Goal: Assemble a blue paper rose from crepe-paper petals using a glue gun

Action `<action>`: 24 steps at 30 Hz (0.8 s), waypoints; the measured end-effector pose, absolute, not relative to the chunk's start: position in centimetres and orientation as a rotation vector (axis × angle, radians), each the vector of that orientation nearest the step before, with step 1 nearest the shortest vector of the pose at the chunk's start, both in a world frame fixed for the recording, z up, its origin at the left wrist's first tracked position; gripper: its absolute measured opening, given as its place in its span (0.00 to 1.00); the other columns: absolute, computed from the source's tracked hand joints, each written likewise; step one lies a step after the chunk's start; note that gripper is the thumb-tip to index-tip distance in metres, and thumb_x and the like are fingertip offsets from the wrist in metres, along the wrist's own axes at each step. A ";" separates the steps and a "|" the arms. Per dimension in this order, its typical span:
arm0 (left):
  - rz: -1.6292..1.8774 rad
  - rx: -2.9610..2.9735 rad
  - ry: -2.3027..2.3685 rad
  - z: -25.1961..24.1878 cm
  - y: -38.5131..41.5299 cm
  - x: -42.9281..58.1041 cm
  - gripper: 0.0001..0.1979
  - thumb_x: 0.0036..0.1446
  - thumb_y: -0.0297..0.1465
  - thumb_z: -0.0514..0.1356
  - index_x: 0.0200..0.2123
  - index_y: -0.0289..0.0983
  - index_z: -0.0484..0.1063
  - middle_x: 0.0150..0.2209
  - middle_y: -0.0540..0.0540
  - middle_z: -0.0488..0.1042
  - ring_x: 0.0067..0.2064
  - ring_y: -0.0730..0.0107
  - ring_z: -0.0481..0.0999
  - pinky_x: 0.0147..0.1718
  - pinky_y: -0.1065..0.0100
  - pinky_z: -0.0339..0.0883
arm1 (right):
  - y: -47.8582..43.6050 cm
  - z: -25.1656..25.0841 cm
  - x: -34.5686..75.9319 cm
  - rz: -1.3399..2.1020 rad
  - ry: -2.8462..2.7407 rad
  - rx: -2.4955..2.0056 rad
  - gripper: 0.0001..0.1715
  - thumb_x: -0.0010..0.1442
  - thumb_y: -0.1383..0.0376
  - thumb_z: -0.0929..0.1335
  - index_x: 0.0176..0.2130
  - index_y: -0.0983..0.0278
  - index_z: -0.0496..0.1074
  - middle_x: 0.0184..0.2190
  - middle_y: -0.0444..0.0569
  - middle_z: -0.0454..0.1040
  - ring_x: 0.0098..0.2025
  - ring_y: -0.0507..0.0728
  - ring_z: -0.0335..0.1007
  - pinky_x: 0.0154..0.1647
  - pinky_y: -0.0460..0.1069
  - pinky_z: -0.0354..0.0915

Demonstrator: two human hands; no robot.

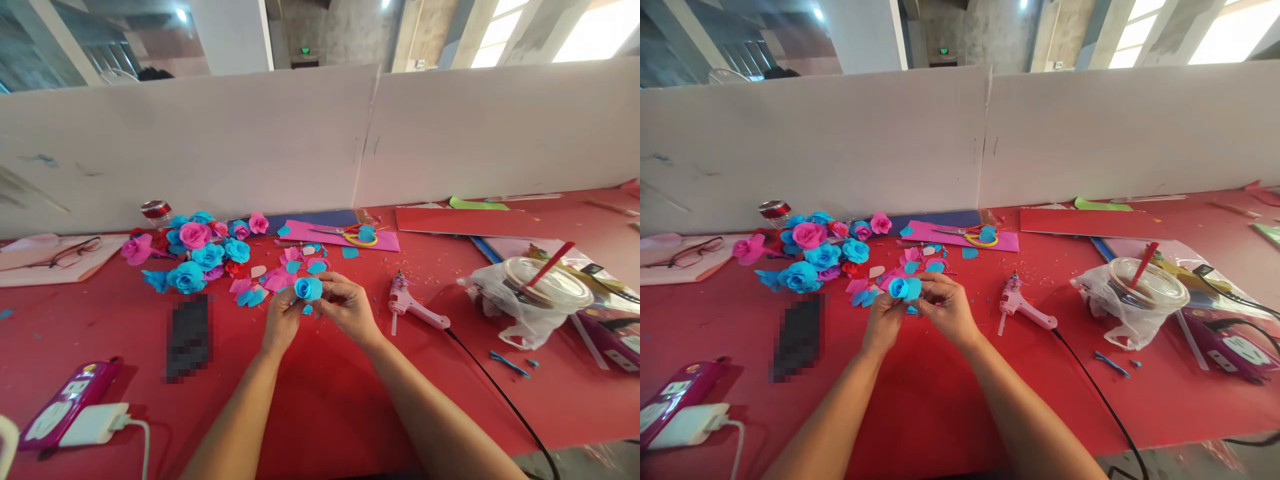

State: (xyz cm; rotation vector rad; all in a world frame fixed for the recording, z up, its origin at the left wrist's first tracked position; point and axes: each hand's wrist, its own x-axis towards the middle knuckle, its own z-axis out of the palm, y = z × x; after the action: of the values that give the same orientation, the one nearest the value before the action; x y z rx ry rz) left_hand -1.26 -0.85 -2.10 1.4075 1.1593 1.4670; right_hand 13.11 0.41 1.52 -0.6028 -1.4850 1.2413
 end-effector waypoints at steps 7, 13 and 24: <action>1.416 1.372 1.141 -2.0 -0.8 -1.2 0.07 0.49 0.35 0.63 0.27 0.38 0.77 0.28 0.48 0.75 0.32 0.67 0.69 0.33 0.68 0.64 | 0.6 1.7 13.5 1.167 -1.568 -0.610 0.09 0.53 0.60 0.72 0.35 0.59 0.80 0.40 0.48 0.76 0.18 0.46 0.64 0.17 0.44 0.63; 1.443 1.363 1.153 -1.5 -0.9 -1.1 0.08 0.49 0.36 0.63 0.27 0.38 0.77 0.30 0.47 0.75 0.34 0.65 0.70 0.36 0.66 0.66 | 0.6 1.6 13.3 1.219 -1.543 -0.609 0.10 0.53 0.58 0.72 0.35 0.60 0.80 0.41 0.49 0.76 0.20 0.47 0.65 0.20 0.46 0.66; 1.557 1.487 1.263 -1.3 -0.9 -0.7 0.06 0.52 0.32 0.60 0.29 0.41 0.79 0.30 0.48 0.76 0.31 0.68 0.70 0.34 0.69 0.64 | 1.1 1.1 13.0 1.313 -1.524 -0.650 0.11 0.50 0.59 0.72 0.35 0.60 0.78 0.42 0.48 0.74 0.25 0.50 0.68 0.26 0.47 0.68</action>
State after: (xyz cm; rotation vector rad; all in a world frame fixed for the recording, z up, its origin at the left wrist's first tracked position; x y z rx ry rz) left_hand -0.72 -0.93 -1.29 1.4870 1.2633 1.5574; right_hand 13.00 1.13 1.05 -0.6501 -1.5242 1.3134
